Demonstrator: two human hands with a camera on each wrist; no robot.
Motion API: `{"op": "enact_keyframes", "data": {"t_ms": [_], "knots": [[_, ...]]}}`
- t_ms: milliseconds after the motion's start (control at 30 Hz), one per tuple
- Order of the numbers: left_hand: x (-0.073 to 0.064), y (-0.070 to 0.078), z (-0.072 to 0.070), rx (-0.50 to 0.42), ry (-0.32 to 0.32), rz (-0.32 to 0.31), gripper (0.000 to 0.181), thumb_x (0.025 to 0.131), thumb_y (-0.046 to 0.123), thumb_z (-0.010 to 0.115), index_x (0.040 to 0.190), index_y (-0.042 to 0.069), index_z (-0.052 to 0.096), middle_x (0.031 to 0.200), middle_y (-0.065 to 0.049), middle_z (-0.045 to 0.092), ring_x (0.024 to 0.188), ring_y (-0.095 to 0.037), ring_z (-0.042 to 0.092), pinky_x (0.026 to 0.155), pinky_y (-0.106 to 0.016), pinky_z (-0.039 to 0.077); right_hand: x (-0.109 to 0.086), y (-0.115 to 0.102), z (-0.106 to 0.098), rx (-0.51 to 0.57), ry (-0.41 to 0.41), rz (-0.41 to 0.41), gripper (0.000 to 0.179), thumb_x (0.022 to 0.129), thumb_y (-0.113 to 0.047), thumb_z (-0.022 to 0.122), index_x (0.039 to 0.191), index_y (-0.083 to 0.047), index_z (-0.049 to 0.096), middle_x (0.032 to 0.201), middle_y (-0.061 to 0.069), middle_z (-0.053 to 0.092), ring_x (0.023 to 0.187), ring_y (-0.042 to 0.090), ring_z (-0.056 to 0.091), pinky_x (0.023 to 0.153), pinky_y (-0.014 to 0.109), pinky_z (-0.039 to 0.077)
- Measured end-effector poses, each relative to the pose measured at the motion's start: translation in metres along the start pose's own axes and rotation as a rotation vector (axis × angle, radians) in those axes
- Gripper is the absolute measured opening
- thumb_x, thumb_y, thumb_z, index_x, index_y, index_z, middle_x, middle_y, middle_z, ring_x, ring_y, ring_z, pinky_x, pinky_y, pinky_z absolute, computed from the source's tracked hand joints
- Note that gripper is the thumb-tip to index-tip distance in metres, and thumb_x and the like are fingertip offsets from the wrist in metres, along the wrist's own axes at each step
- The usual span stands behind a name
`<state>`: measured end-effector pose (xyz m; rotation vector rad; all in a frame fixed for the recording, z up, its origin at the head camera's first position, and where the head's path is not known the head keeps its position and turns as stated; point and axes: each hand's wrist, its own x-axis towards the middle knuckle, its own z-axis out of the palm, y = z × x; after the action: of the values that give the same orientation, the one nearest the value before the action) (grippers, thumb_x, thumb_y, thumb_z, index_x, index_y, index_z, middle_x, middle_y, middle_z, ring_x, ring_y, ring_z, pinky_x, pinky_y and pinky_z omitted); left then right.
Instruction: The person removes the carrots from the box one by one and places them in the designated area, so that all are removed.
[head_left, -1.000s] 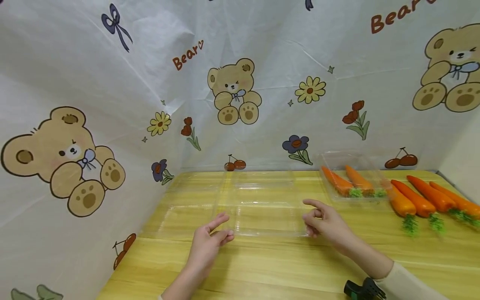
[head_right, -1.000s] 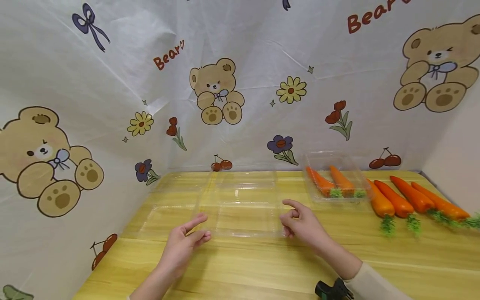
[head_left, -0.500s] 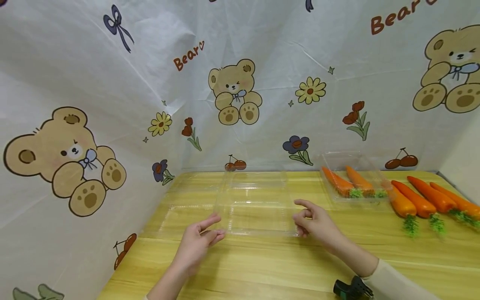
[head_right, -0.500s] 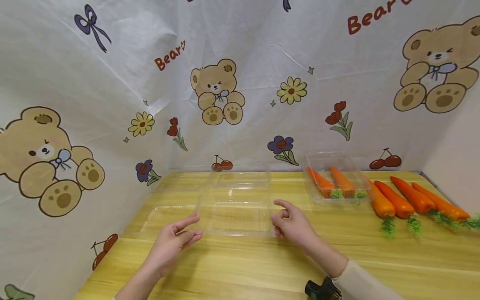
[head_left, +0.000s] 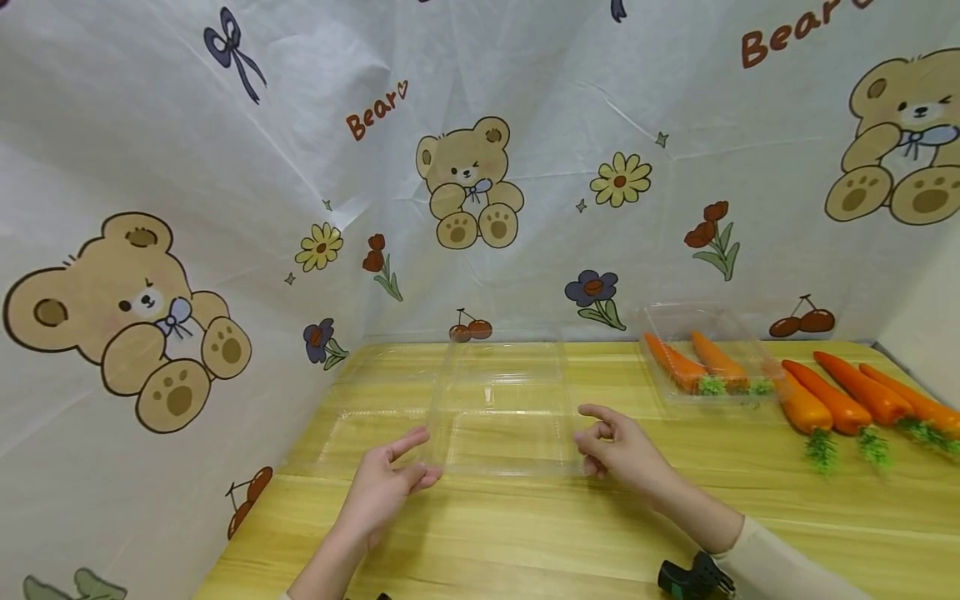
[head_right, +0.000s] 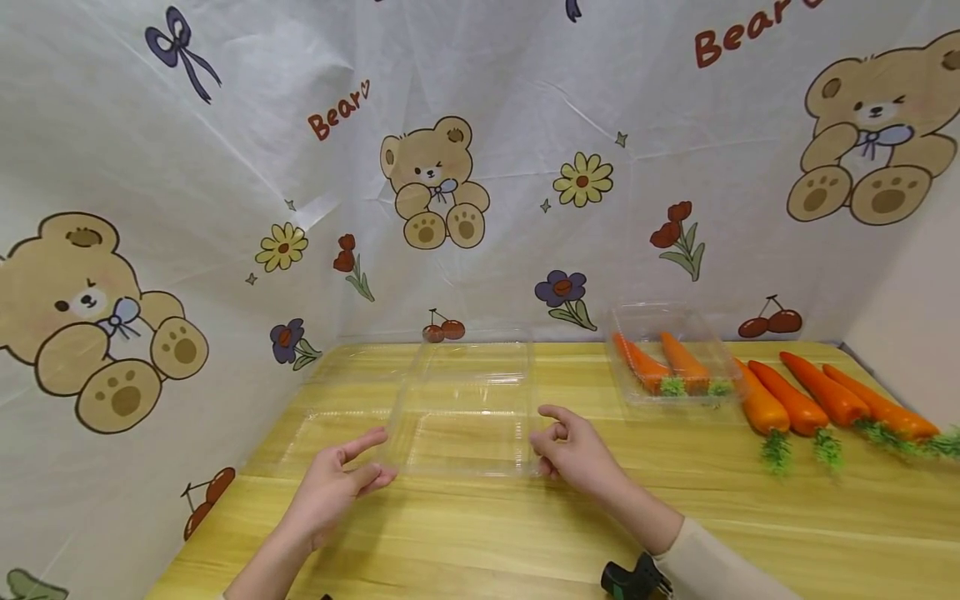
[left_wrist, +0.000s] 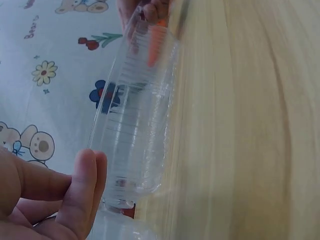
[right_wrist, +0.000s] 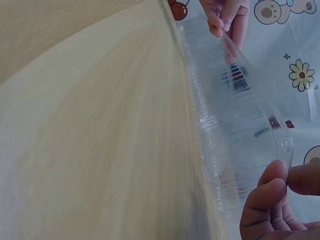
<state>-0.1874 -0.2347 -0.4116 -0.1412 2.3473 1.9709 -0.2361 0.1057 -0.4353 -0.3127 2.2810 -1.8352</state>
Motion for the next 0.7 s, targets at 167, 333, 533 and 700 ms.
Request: {"op": "enact_keyframes", "data": {"t_ms": [167, 333, 533, 700], "knots": [[0.000, -0.001, -0.003, 0.083, 0.038, 0.012, 0.052, 0.097, -0.007, 0.059, 0.147, 0.002, 0.055, 0.146, -0.030, 0.052, 0.077, -0.026, 0.075, 0.057, -0.023, 0.060, 0.000, 0.001, 0.000, 0.009, -0.010, 0.003, 0.064, 0.105, -0.013, 0.060, 0.157, 0.007, 0.029, 0.089, 0.013, 0.064, 0.064, 0.018, 0.059, 0.054, 0.028, 0.052], [-0.002, 0.005, -0.001, 0.132, 0.096, 0.031, 0.048, 0.097, -0.003, 0.062, 0.144, 0.005, 0.059, 0.113, -0.029, 0.069, 0.067, -0.030, 0.074, 0.063, -0.034, 0.065, -0.005, 0.002, -0.006, 0.012, -0.020, 0.016, 0.063, 0.106, -0.015, 0.058, 0.157, 0.006, 0.028, 0.094, 0.014, 0.064, 0.066, 0.018, 0.060, 0.057, 0.029, 0.054], [-0.002, 0.016, 0.007, 0.163, 0.116, 0.082, 0.044, 0.097, 0.002, 0.065, 0.138, 0.015, 0.066, 0.076, -0.017, 0.074, 0.067, -0.033, 0.073, 0.052, -0.031, 0.059, -0.010, 0.009, -0.024, 0.023, 0.018, 0.048, 0.061, 0.107, -0.017, 0.057, 0.158, 0.003, 0.030, 0.099, 0.015, 0.064, 0.067, 0.017, 0.060, 0.059, 0.028, 0.054], [0.000, 0.019, 0.022, 0.137, 0.059, 0.168, 0.041, 0.096, 0.004, 0.067, 0.134, 0.019, 0.068, 0.085, -0.021, 0.075, 0.073, -0.037, 0.073, 0.041, -0.023, 0.044, -0.015, 0.015, -0.042, 0.044, 0.047, 0.054, 0.061, 0.107, -0.021, 0.056, 0.157, 0.004, 0.030, 0.098, 0.012, 0.064, 0.067, 0.016, 0.061, 0.059, 0.026, 0.054]]}}
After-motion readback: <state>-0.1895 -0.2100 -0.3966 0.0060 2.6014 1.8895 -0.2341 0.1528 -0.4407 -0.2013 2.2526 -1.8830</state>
